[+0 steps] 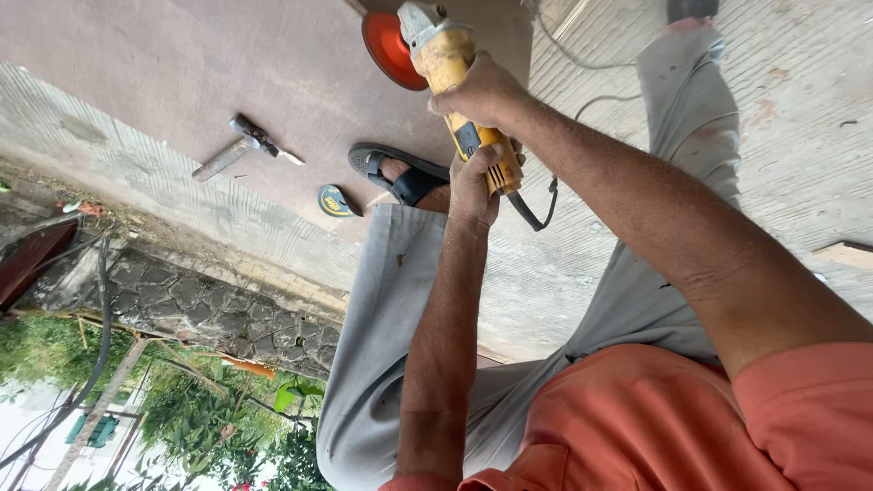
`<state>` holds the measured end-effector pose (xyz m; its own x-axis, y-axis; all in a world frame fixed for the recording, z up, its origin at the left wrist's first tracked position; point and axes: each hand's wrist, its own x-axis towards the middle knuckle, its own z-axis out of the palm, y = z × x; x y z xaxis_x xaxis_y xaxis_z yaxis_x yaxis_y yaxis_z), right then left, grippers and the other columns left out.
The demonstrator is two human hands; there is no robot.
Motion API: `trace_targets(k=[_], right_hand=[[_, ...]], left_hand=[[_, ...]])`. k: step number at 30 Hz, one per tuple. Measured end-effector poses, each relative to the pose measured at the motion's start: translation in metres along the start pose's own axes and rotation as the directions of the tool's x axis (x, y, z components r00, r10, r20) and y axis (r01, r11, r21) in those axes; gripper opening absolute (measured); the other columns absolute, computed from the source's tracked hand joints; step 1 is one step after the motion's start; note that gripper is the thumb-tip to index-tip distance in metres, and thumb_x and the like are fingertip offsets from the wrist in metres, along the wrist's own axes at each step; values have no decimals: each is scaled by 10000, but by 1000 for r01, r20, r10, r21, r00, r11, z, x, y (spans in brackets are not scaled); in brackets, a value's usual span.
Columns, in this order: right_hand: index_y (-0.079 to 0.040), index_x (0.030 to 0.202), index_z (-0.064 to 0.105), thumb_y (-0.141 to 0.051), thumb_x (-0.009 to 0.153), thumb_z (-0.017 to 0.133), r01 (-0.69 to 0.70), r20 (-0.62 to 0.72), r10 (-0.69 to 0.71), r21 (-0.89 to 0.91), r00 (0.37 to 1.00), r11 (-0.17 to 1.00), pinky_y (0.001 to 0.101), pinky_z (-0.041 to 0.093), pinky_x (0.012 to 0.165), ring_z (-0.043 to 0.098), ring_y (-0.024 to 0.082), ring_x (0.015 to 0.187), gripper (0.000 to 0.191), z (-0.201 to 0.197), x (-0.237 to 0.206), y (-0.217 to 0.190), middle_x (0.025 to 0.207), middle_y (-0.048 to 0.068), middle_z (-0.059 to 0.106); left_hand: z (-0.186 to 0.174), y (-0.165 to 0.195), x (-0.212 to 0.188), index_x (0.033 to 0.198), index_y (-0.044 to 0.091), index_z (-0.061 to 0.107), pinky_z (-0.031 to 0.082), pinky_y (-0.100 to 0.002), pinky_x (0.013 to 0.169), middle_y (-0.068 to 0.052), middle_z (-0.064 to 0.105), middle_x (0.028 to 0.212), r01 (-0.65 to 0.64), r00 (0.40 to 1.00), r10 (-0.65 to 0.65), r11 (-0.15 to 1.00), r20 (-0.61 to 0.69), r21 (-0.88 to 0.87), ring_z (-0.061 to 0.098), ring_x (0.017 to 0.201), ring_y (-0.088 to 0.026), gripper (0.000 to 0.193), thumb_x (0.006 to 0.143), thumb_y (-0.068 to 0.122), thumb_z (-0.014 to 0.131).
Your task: The person uses an angle grinder to smooth the edges of a wooden box. They then remove the grinding disc, retrieve a new disc, and install it onto the grinder before resuming the grinding task.
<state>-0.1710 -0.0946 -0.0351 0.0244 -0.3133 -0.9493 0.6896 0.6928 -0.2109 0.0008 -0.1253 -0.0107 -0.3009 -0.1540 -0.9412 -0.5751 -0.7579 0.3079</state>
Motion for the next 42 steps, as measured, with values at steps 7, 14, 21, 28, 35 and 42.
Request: trace_targets(k=[7, 14, 21, 28, 35, 42], right_hand=[[65, 1330, 593, -348, 786, 863, 117, -5, -117, 8, 993, 993, 377, 631, 847, 774, 265, 958, 735, -8, -7, 40, 1126, 187, 755], [78, 1325, 488, -342, 759, 876, 20, -10, -19, 43, 1000, 999, 382, 640, 828, 760, 241, 949, 804, -15, -10, 15, 1138, 184, 722], [26, 1340, 498, -354, 762, 876, 80, -27, -78, 40, 997, 996, 362, 643, 780, 755, 215, 923, 789, -6, 12, -14, 1143, 156, 724], [41, 1323, 508, -355, 842, 848, -68, 37, 68, -4, 997, 998, 386, 650, 789, 748, 213, 919, 710, -18, -25, 23, 1107, 178, 721], [-53, 1291, 661, -408, 824, 860, 184, 11, -184, 0, 983, 983, 374, 630, 815, 758, 186, 926, 619, -9, 11, -65, 1116, 97, 759], [-30, 1235, 625, -251, 757, 875, 112, 0, -112, 78, 994, 991, 375, 649, 793, 765, 194, 913, 583, -5, 2, -33, 1101, 104, 751]], left_hand=[[20, -28, -26, 1298, -65, 516, 631, -412, 784, -180, 660, 1040, 52, 998, -54, 997, -32, -51, 702, 884, -267, 580, 785, 151, 682], [21, -11, -11, 1267, -56, 529, 622, -386, 696, -182, 673, 1007, 85, 995, -85, 996, -60, 5, 723, 804, -280, 536, 788, 139, 669], [-4, 8, 20, 1308, -62, 485, 621, -411, 739, -195, 646, 1054, -22, 1000, 22, 1000, 18, -6, 693, 875, -290, 524, 848, 122, 654], [28, -27, -21, 1334, -57, 463, 643, -412, 776, -233, 645, 1055, 115, 992, -113, 993, -62, 27, 706, 874, -305, 596, 796, 124, 644], [9, 53, 34, 1269, -100, 507, 632, -414, 698, -185, 652, 985, 11, 996, -2, 995, -92, 100, 691, 817, -276, 546, 809, 149, 665], [4, 11, 15, 1290, -84, 481, 621, -419, 705, -195, 656, 1001, -15, 1000, 16, 999, -25, 28, 697, 824, -287, 552, 814, 130, 663]])
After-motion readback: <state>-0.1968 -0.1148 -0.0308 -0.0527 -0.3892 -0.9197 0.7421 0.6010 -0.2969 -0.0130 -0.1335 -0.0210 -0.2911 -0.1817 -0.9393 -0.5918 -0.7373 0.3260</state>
